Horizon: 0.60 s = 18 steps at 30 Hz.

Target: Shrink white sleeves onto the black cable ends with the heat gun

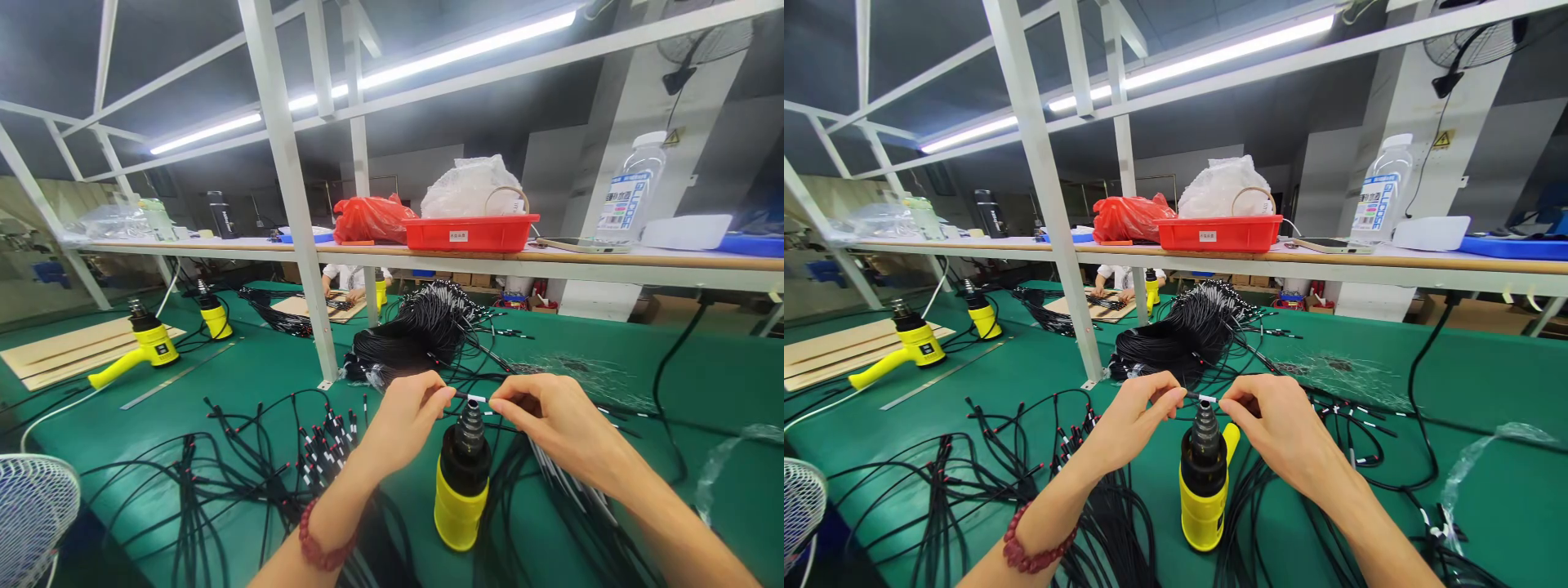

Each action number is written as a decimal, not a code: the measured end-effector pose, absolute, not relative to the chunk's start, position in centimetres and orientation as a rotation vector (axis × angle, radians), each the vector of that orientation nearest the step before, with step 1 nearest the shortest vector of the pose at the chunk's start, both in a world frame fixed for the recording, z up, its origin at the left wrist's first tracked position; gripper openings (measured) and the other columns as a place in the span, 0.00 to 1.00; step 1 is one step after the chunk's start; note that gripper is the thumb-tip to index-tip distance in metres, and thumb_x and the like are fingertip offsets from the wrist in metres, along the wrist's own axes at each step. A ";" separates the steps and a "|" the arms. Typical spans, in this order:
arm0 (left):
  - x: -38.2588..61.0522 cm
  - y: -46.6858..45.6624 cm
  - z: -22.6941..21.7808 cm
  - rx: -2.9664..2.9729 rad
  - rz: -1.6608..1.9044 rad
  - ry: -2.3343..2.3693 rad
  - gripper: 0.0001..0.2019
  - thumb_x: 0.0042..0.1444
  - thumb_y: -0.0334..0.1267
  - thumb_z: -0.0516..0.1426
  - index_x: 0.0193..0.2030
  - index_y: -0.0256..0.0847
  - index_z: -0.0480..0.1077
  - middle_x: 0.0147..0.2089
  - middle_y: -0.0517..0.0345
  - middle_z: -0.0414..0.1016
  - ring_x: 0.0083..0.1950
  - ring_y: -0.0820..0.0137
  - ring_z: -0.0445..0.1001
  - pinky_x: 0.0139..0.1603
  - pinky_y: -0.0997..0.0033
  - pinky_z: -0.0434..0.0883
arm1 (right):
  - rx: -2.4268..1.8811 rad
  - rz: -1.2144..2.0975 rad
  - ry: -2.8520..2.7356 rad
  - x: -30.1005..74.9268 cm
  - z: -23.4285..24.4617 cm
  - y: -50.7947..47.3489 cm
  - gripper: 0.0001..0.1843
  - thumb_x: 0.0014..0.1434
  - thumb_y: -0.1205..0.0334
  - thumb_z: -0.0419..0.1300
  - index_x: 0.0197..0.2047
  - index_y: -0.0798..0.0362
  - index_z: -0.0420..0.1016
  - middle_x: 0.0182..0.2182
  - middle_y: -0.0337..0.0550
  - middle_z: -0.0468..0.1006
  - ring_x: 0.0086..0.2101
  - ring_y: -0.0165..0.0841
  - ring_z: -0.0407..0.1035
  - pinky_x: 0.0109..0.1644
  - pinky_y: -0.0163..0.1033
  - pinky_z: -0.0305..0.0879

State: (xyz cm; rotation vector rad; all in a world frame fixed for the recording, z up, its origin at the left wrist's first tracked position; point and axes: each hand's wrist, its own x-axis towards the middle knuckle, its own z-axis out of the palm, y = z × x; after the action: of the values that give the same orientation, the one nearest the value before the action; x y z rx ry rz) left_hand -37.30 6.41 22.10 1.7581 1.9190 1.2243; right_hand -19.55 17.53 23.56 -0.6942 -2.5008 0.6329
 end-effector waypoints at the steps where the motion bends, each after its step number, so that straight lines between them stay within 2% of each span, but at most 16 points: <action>1: -37.3 6.4 22.1 1.756 1.229 1.916 0.16 0.64 0.46 0.49 0.30 0.39 0.69 0.27 0.61 0.71 0.30 0.72 0.67 0.31 0.74 0.61 | -0.695 0.624 -2.505 -19.5 23.5 17.6 0.14 0.62 0.56 0.54 0.29 0.50 0.77 0.25 0.38 0.77 0.25 0.31 0.66 0.29 0.35 0.56; 6: -37.4 6.1 22.3 1.719 1.249 1.876 0.16 0.64 0.46 0.49 0.30 0.39 0.68 0.27 0.61 0.70 0.30 0.72 0.67 0.31 0.74 0.62 | -0.680 0.590 -2.546 -18.9 23.6 17.5 0.15 0.63 0.55 0.52 0.32 0.50 0.77 0.29 0.38 0.78 0.28 0.31 0.67 0.32 0.35 0.58; 12: -37.5 6.2 22.2 1.665 1.292 1.865 0.20 0.64 0.49 0.47 0.28 0.38 0.68 0.26 0.60 0.69 0.30 0.72 0.68 0.32 0.74 0.63 | -0.684 0.584 -2.534 -19.1 23.7 17.1 0.14 0.63 0.56 0.53 0.30 0.50 0.76 0.28 0.37 0.77 0.28 0.31 0.66 0.33 0.35 0.57; 18: -37.5 6.1 22.2 1.670 1.316 1.867 0.15 0.63 0.44 0.50 0.30 0.39 0.68 0.27 0.61 0.70 0.31 0.71 0.68 0.33 0.74 0.64 | -0.662 0.599 -2.496 -19.6 23.2 17.4 0.13 0.62 0.57 0.54 0.29 0.50 0.75 0.27 0.38 0.77 0.28 0.32 0.68 0.33 0.35 0.58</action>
State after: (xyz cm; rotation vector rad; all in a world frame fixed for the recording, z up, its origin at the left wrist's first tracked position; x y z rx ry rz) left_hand -37.47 6.14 22.18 1.6704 1.8670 1.3156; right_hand -19.55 17.39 23.17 -0.6619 -2.4962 0.5991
